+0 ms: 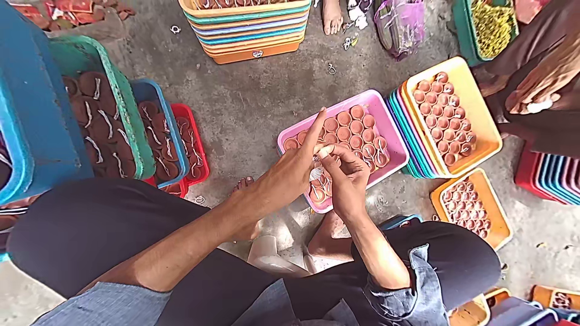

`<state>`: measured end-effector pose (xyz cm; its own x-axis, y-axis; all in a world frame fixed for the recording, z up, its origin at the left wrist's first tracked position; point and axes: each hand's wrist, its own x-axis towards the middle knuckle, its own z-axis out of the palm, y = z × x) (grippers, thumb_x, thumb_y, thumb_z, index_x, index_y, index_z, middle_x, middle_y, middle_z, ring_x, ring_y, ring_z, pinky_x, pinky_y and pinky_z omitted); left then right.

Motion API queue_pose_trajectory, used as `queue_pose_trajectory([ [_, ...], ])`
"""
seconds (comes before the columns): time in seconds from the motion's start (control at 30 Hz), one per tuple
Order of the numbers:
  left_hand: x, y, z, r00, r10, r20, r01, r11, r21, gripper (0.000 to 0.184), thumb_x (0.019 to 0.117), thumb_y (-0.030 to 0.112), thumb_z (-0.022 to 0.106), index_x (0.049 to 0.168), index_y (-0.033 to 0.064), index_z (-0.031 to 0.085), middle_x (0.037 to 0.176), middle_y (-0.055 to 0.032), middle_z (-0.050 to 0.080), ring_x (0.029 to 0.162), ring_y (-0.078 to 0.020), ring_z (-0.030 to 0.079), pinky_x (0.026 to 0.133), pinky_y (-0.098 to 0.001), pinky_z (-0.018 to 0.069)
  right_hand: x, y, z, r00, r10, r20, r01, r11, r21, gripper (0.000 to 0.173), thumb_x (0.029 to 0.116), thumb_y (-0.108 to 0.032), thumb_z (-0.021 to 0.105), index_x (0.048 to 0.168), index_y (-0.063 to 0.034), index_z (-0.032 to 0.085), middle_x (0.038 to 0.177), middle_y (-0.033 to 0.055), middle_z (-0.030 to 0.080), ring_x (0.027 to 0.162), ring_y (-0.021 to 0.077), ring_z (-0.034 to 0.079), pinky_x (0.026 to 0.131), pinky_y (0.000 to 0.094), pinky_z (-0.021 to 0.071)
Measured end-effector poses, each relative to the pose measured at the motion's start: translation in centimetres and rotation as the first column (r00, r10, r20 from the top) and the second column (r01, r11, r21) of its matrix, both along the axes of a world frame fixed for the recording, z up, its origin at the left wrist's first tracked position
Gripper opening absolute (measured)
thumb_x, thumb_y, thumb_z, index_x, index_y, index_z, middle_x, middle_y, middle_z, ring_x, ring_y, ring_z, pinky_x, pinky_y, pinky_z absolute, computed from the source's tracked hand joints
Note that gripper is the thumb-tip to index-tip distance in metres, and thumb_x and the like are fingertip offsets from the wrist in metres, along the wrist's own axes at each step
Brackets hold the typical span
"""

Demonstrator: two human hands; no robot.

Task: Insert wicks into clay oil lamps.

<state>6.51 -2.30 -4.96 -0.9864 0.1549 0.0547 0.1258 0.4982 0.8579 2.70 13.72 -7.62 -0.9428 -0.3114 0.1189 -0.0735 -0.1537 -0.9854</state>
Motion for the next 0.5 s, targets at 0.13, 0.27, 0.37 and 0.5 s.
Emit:
queue_pose_trajectory([
  [0.13, -0.6, -1.1, 0.2, 0.992, 0.012, 0.129, -0.041, 0.974, 0.224, 0.066, 0.1039, 0.004, 0.054, 0.162, 0.0166, 0.024, 0.130, -0.0009, 0.069, 0.114, -0.0099, 0.068, 0.098, -0.0309, 0.0564, -1.1, 1.3, 1.5, 0.991, 0.029, 0.130, -0.015, 0.995, -0.102, 0.015, 0.1036, -0.015, 0.060, 0.108, -0.0071, 0.072, 0.118, 0.0059, 0.066, 0.106, 0.0154, 0.063, 0.090, 0.0350, 0.0556],
  [0.27, -1.0, -2.1, -0.4, 0.987, 0.000, 0.159, -0.050, 0.949, 0.311, 0.042, 0.1042, -0.002, 0.042, 0.144, 0.0098, 0.049, 0.126, -0.0028, 0.070, 0.117, -0.0126, 0.065, 0.100, -0.0327, 0.0547, -1.9, 2.6, 2.4, 0.960, 0.043, 0.277, 0.027, 0.970, -0.242, 0.019, 0.1048, -0.018, 0.057, 0.112, -0.0085, 0.071, 0.129, 0.0072, 0.064, 0.111, 0.0164, 0.063, 0.095, 0.0350, 0.0534],
  [0.37, -1.4, -1.8, -0.6, 0.994, 0.051, 0.098, -0.082, 0.936, 0.343, 0.032, 0.1071, 0.008, 0.041, 0.131, 0.0055, 0.063, 0.123, -0.0043, 0.071, 0.117, -0.0129, 0.065, 0.103, -0.0336, 0.0529, -1.7, 2.6, 2.4, 0.941, 0.062, 0.331, 0.044, 0.952, -0.304, 0.018, 0.1043, -0.016, 0.058, 0.111, -0.0078, 0.072, 0.116, 0.0071, 0.067, 0.105, 0.0162, 0.064, 0.095, 0.0360, 0.0541],
  [0.5, -1.1, -0.4, -0.3, 0.999, 0.038, -0.001, -0.034, 0.923, 0.384, 0.029, 0.1009, 0.022, 0.067, 0.125, 0.0064, 0.068, 0.115, -0.0023, 0.072, 0.107, -0.0110, 0.068, 0.095, -0.0315, 0.0584, -0.9, 1.9, 1.8, 0.930, 0.138, 0.341, -0.004, 0.931, -0.365, 0.017, 0.1034, -0.014, 0.058, 0.109, -0.0059, 0.072, 0.122, 0.0106, 0.067, 0.108, 0.0176, 0.065, 0.096, 0.0366, 0.0550],
])
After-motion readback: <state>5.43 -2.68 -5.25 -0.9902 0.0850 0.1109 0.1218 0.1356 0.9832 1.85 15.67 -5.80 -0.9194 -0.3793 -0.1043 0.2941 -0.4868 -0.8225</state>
